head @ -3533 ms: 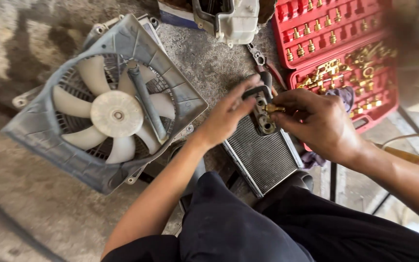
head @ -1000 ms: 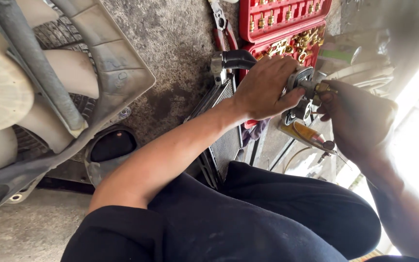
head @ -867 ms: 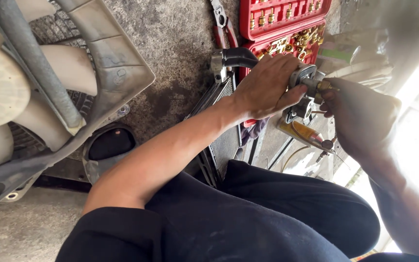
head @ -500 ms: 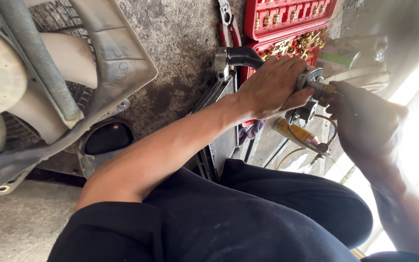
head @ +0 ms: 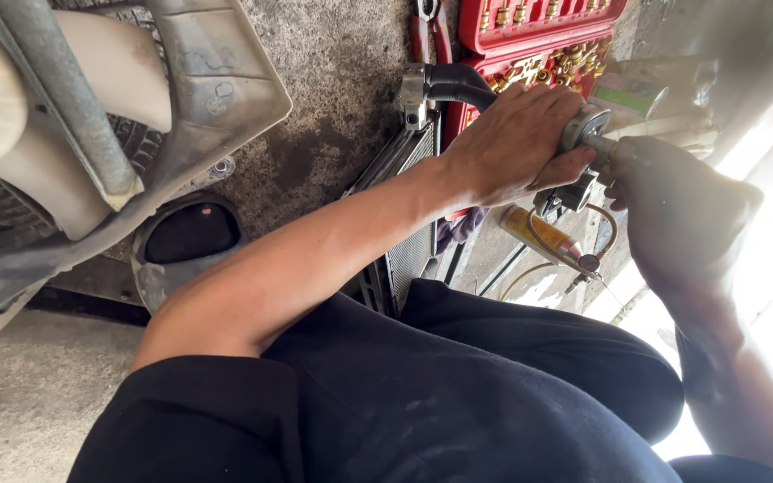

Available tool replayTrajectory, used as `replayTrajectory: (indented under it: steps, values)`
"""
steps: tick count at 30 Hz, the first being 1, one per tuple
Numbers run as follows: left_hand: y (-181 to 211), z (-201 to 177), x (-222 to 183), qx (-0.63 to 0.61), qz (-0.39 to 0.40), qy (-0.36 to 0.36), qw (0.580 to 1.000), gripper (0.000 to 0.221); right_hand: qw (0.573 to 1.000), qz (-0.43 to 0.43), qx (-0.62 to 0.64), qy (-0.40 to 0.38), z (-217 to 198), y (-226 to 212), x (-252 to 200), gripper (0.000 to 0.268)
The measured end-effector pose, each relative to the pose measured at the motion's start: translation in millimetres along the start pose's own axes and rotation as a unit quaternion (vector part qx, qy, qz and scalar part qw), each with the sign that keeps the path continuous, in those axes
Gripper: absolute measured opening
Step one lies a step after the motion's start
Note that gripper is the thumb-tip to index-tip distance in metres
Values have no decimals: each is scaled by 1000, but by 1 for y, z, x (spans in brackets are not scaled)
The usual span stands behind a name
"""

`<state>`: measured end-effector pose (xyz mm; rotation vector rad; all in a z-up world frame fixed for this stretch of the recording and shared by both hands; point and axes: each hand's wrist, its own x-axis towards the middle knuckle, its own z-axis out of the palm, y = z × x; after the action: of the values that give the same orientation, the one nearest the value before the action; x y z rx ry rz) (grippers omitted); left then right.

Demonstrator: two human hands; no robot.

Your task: The person sits on the workshop floor and assembles brass hose fittings onto a small automotive radiator and cooling fan assembly. They pick fittings from a red organizer case, thread and press them into the radiator ports by hand, and wipe parts with a cloth.

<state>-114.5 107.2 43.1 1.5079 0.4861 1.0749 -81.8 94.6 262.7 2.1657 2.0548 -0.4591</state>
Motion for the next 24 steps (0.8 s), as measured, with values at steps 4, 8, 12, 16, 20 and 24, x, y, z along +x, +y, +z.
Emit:
replayTrajectory:
  steps: [4, 8, 12, 16, 20, 24]
  values:
    - [-5, 6, -1, 15, 23, 30, 999, 51, 1000, 8, -17, 0, 2, 13, -4, 13]
    - [2, -5, -3, -16, -13, -4, 1000, 46, 998, 36, 44, -7, 1, 50, -19, 11]
    - [10, -5, -10, -58, 65, 115, 990, 52, 994, 54, 98, -13, 4, 51, -22, 12]
    - [9, -3, -14, -53, 66, 72, 994, 41, 998, -9, -38, 41, 7, 21, -15, 36]
    - [18, -16, -15, -20, 75, 52, 996, 40, 998, -25, -4, 52, 8, 33, -23, 41]
    - [21, -14, -13, -30, 60, 35, 997, 34, 997, -11, 37, 70, 4, 29, -26, 32]
